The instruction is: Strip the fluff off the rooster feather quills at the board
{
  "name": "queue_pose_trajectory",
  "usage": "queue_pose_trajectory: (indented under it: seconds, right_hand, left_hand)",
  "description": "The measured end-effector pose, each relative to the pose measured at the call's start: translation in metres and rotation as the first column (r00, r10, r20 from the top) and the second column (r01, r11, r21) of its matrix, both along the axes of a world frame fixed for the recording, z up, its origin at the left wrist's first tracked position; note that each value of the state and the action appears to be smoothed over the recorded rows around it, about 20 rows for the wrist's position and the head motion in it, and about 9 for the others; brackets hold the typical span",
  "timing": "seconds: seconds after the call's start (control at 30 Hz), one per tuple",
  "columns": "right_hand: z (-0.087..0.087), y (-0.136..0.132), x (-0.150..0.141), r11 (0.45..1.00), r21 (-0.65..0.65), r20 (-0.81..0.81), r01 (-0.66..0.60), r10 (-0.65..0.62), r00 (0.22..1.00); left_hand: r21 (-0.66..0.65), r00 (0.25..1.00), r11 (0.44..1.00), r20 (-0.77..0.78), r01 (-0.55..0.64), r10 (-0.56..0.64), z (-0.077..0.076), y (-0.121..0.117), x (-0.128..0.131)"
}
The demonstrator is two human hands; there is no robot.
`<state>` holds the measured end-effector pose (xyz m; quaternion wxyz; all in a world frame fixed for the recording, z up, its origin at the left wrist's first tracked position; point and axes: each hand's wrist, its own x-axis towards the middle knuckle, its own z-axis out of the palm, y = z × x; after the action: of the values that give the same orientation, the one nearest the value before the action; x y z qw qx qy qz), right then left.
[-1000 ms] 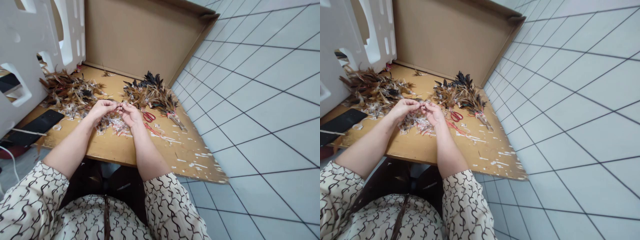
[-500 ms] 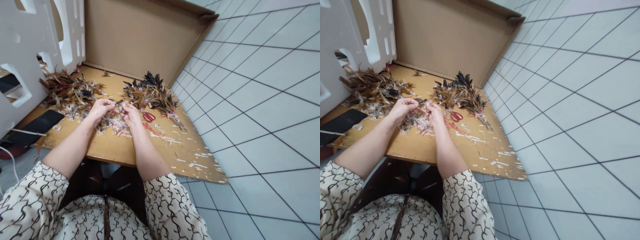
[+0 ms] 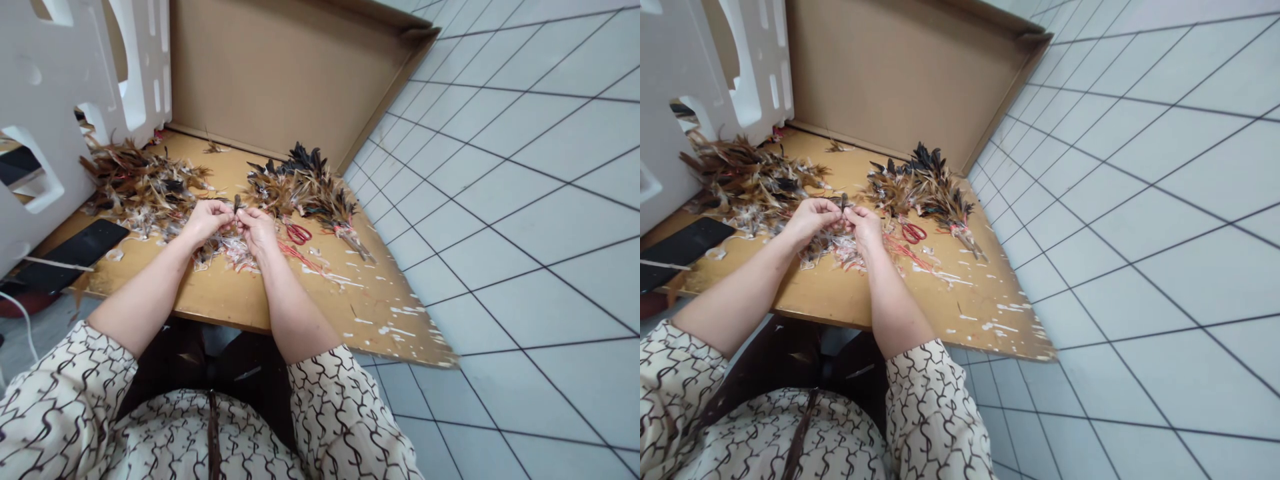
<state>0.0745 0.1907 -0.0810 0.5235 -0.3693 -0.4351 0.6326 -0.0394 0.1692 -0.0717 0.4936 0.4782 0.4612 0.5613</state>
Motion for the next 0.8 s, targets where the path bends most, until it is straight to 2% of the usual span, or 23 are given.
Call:
queue_pose_trajectory:
  seconds: [0.27, 0.57, 0.8]
  right_hand:
    - [-0.0048, 0.0034, -0.0001, 0.999, 0.051, 0.042, 0.002, -0.004, 0.999]
    - [-0.0044, 0.0032, 0.0, 0.999, -0.032, -0.025, 0.005, -0.006, 1.0]
    - [-0.0016, 0.0006, -0.0012, 0.997, -0.077, -0.068, 0.008, -0.013, 0.998]
  left_hand:
    - [-0.028, 0.999, 0.999, -0.013, 0.03, -0.03, 0.002, -0.0014, -0.0009]
    - [-0.041, 0.995, 0.995, 0.022, 0.096, -0.095, 0.0017, -0.0013, 0.0003]
    - [-0.023, 0.997, 0.999, 0.073, 0.032, -0.03, -0.0018, 0.0006, 0.0007]
